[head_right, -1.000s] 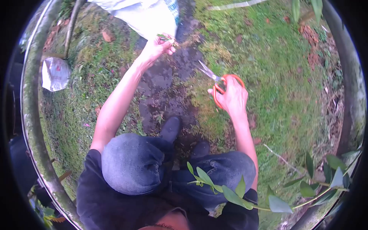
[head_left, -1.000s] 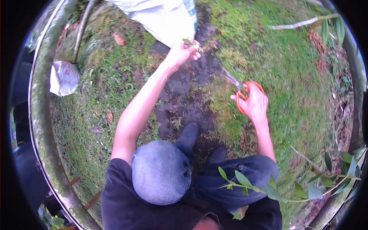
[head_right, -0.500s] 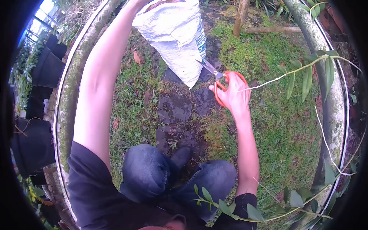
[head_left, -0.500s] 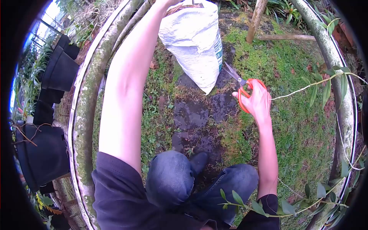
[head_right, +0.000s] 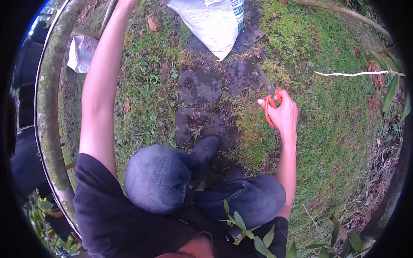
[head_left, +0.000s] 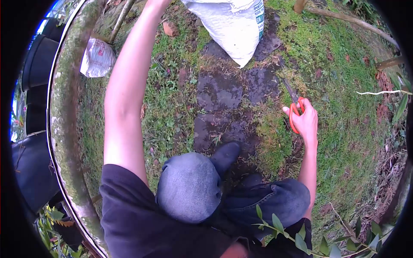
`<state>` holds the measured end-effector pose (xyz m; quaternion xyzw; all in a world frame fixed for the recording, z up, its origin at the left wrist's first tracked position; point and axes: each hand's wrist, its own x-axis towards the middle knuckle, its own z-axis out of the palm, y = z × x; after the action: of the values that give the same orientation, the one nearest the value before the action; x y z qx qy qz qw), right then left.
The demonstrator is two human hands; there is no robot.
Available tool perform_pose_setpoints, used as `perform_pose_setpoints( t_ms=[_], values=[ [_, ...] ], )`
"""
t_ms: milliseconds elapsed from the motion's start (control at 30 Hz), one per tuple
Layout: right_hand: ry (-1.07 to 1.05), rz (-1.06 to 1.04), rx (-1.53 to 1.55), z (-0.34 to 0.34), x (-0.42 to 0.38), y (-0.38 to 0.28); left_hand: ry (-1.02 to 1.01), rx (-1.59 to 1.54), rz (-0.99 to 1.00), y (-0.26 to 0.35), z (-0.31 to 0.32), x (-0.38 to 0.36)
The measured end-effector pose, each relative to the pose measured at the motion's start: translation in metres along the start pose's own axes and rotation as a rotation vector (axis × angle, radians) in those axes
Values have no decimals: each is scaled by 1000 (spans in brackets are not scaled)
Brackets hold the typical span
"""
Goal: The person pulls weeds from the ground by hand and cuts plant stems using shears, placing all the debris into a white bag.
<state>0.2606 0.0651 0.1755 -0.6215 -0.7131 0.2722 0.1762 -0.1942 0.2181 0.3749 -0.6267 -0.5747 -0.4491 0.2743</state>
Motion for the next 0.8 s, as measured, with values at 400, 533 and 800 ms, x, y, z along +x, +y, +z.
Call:
perform_pose_setpoints(
  t_ms=[400,533,800],
  values=[
    [-199,31,17,66,-53,23,-1234,-428,-894,7,-76,-411],
    [-236,15,84,88,-48,5,-1090,-247,-1092,30,-109,-450],
    [-330,-43,143,116,-53,-23,-921,-103,-1219,-5,-154,-481]
  ],
)
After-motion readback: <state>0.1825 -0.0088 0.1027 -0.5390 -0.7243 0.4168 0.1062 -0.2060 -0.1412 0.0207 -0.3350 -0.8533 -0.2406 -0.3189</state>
